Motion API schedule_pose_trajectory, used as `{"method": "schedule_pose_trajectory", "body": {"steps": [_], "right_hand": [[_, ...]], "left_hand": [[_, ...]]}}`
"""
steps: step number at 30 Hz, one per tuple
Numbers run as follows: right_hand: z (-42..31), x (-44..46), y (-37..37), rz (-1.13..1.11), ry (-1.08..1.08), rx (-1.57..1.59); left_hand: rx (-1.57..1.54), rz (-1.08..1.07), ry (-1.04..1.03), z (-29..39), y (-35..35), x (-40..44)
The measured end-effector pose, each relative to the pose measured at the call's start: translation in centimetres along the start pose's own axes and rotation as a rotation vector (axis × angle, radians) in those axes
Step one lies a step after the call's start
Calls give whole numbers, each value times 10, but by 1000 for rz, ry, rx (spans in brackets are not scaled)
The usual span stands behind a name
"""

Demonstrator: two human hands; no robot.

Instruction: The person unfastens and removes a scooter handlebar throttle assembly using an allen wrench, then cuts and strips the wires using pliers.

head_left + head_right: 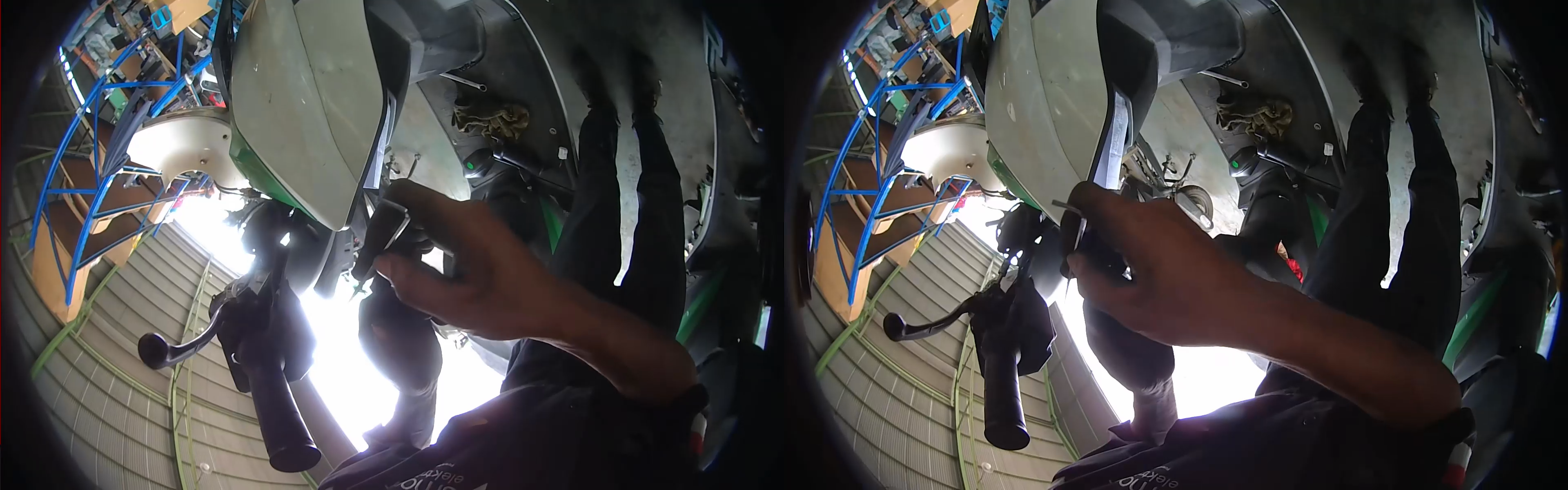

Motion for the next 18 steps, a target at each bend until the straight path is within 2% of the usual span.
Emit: {"method": "schedule_pose_trajectory", "body": {"steps": [1, 2, 3, 4, 6, 7, 9, 10, 14, 18], "right_hand": [[-9, 5, 2, 96, 131, -109], [-12, 7, 4, 86, 128, -109], [-12, 11, 1, -22, 47, -145], [-8, 12, -5, -128, -30, -185], [-12, 14, -1, -83, 15, -226], [-16, 14, 3, -31, 56, -258], [-18, 14, -1, -35, 88, -279], [-21, 13, -3, -34, 118, -295], [-27, 4, -9, -27, 180, -366], [-20, -6, -15, -19, 184, -410]], "left_hand": [[149, 1, 7, 2, 0, 4], [297, 2, 13, 2, 1, 5], [294, 11, 18, -2, 6, 3], [3, 148, 97, -17, 25, -3], [-302, 287, 169, -30, 40, -15], [-575, 251, 147, -29, 36, -18], [-854, 215, 116, -31, 41, -23], [-277, 272, -30, -23, 66, -24], [-231, 582, -248, 0, 111, -41], [88, 544, -632, 72, 129, -38]]}}
Point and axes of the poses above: each hand's wrist, its own x-axis towards the middle knuckle, its own y-axis out of the back of the hand, z = x × y, the point moved 10 cm from there along x, towards the middle knuckle, and after that the axes turned 14 degrees about -x, right-handed, at the moved point
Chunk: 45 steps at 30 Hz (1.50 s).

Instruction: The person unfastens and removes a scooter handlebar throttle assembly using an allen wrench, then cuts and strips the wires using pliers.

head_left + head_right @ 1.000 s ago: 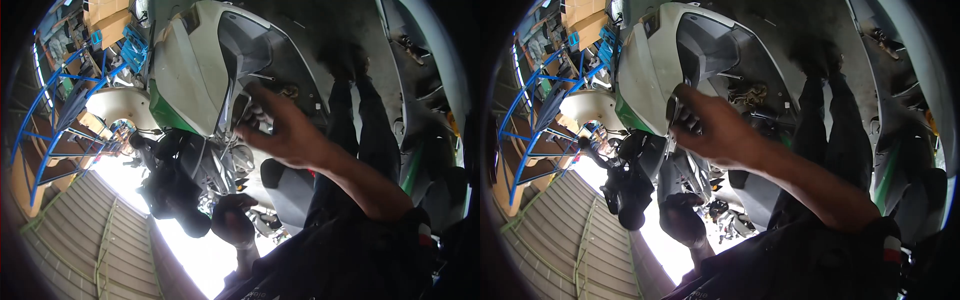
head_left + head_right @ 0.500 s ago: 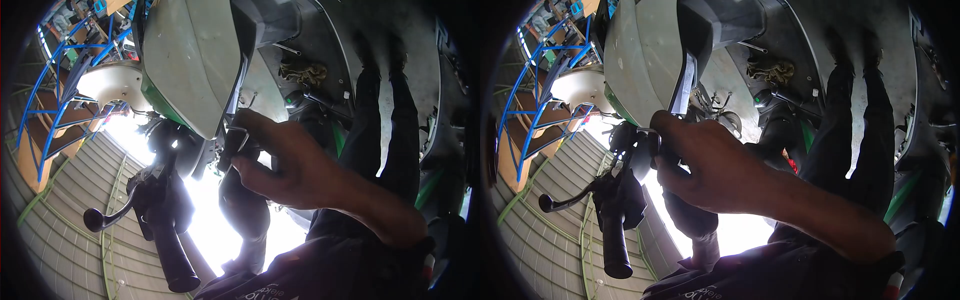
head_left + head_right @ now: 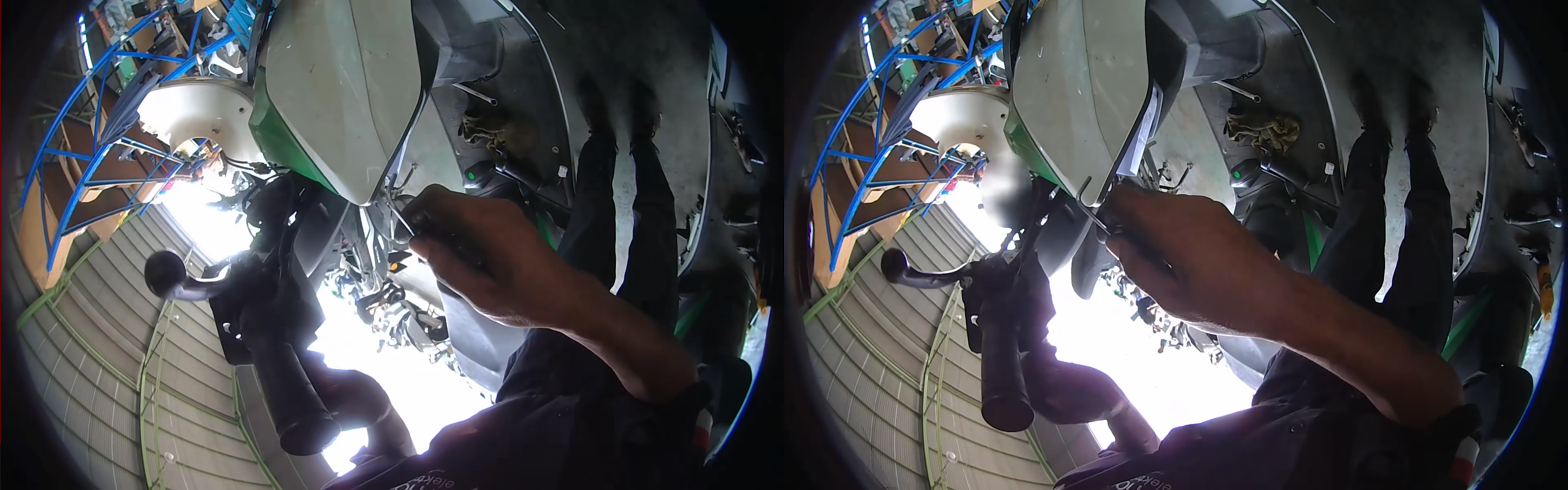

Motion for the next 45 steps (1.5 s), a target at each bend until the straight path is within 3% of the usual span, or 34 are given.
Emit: {"method": "schedule_pose_trajectory", "body": {"steps": [6, 12, 17, 18, 19, 22, 29, 31, 34, 37, 45], "right_hand": [[-8, -23, -9, -20, 16, -141], [-22, -33, -26, 5, 83, -223], [-30, -35, -34, 55, 164, -327], [-32, -36, -33, 83, 187, -325], [-34, -36, -30, 114, 211, -327], [-30, -35, -32, 13, 166, -283], [-34, -38, -30, 65, 188, -249], [-62, -41, -13, 245, 320, -124], [-80, -32, -13, 116, 299, -32], [-81, -25, -2, 151, 280, -95], [-56, -27, 0, 229, 258, -188]], "left_hand": [[251, -326, -487, 47, -27, 33], [411, -583, -674, 56, -59, 26], [497, -603, -739, 63, -51, 21], [457, -551, -723, 61, -42, 23], [234, -356, -701, 56, -16, 31], [101, -369, -630, 40, -10, 40], [240, -445, -755, 55, -28, 31], [262, -468, -761, 56, -32, 31], [312, -530, -781, 62, -42, 32], [338, -569, -800, 64, -49, 29], [215, -433, -765, 52, -25, 26]]}}
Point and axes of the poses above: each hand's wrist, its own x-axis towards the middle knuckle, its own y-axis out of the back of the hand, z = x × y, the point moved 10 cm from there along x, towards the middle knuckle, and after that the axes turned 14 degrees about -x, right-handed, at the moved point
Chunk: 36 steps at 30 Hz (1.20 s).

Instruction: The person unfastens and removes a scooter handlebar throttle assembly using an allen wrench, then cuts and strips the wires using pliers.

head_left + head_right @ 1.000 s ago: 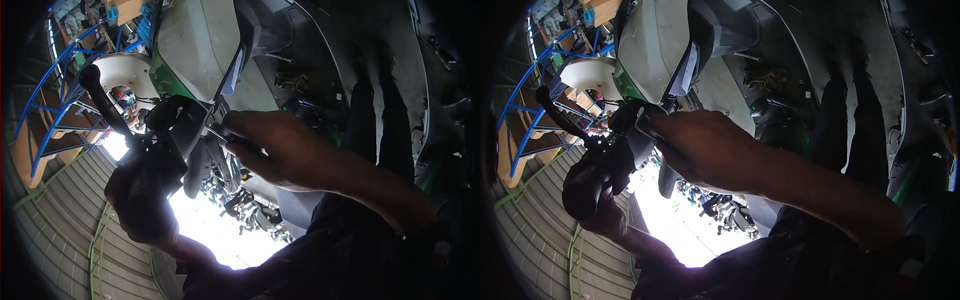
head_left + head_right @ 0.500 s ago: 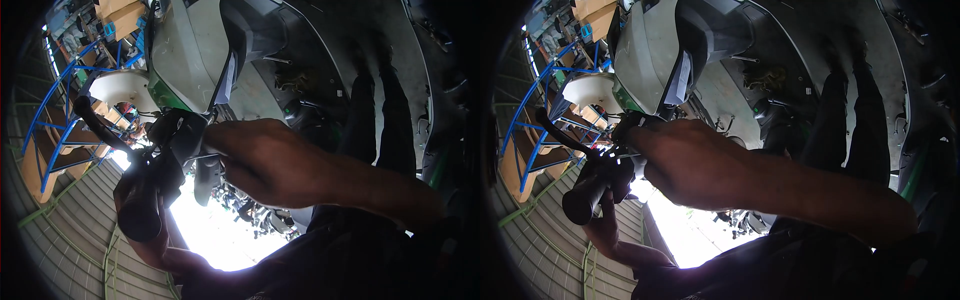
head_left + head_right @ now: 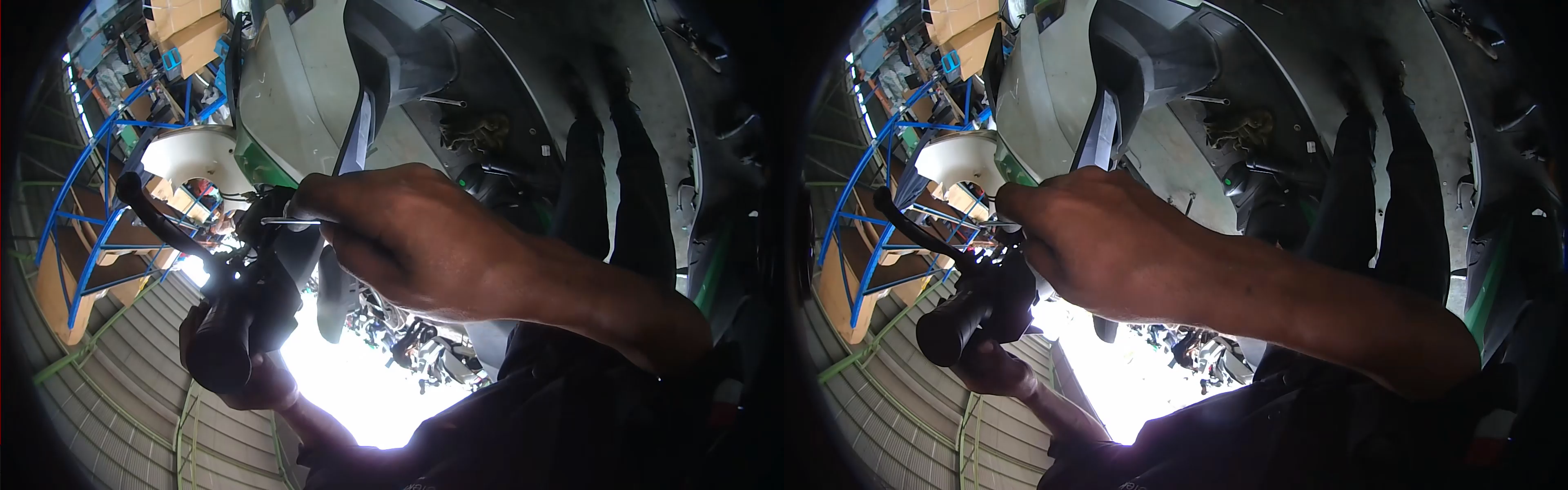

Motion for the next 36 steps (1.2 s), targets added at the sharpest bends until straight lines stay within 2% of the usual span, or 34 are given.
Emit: {"method": "schedule_pose_trajectory", "body": {"steps": [1, 3, 6, 7, 9, 13, 15, 16, 18, 22, 25, 28, 31, 36], "right_hand": [[1, -2, 0, -3, 0, -6], [17, -7, -20, -223, -167, -104], [16, -11, -36, -349, -212, -165], [18, -14, -43, -351, -211, -170], [4, -13, -48, -233, -22, -202], [-3, -19, -59, -221, 96, -278], [-16, -19, -55, -104, 226, -409], [-17, -17, -55, -97, 220, -416], [-15, -16, -68, -267, 197, -497], [-25, -15, -79, -308, 251, -582], [-39, -14, -71, -60, 273, -690], [-28, -15, -82, -203, 284, -590], [-30, -19, -83, -87, 401, -613], [-26, -19, -86, -110, 412, -567]], "left_hand": [[2, 12, -2, 2, 0, -2], [9, 32, -8, 5, 0, -8], [7, 58, -20, 8, 1, -16], [4, 67, -22, 8, 1, -19], [1, 92, -34, 10, 3, -24], [-12, 154, -61, 12, 15, -35], [-22, 182, -74, 13, 19, -38], [-26, 188, -77, 13, 19, -39], [-34, 205, -83, 14, 21, -41], [-37, 251, -72, 14, 26, -50], [-36, 266, -83, 15, 30, -55], [-41, 282, -88, 15, 32, -60], [-50, 300, -88, 16, 35, -65], [-39, 303, -71, 17, 37, -68]]}}
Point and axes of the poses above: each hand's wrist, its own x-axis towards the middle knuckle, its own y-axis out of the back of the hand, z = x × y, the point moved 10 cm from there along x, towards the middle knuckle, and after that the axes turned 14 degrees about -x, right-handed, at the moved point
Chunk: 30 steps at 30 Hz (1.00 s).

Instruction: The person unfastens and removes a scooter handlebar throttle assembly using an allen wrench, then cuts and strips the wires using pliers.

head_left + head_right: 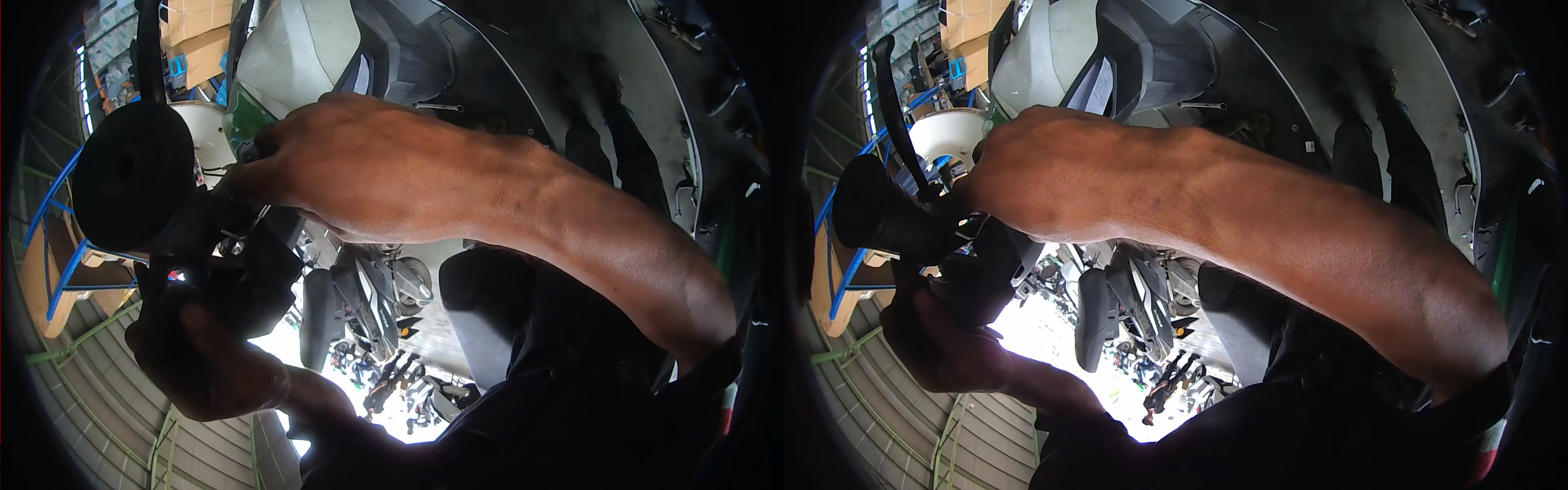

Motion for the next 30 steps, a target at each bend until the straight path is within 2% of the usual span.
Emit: {"method": "schedule_pose_trajectory", "body": {"steps": [7, 9, 12, 15, 18, 20, 21, 27, 30], "right_hand": [[-1, 2, -3, 38, 50, 7], [4, 4, -9, -30, 8, 20], [4, 4, -2, 20, 13, 10], [0, 2, 5, 117, 47, -43], [3, 3, 2, 66, 31, 8], [3, 3, 0, 83, 32, -4], [2, 3, 1, 102, 31, -17], [6, 4, -5, 142, 25, 19], [4, 3, -4, 159, 29, -21]], "left_hand": [[-115, 50, 42, -3, -5, 1], [-120, 51, 46, -5, -4, 2], [-120, 23, -45, -2, -4, 4], [-114, 5, -3, -3, -2, 2], [-78, 9, 62, -9, 0, 1], [-85, -15, -67, -2, -2, 3], [-87, -16, -66, -1, -3, 2], [-81, -11, -20, 0, -5, -1], [-136, 29, 91, -6, -4, -3]]}}
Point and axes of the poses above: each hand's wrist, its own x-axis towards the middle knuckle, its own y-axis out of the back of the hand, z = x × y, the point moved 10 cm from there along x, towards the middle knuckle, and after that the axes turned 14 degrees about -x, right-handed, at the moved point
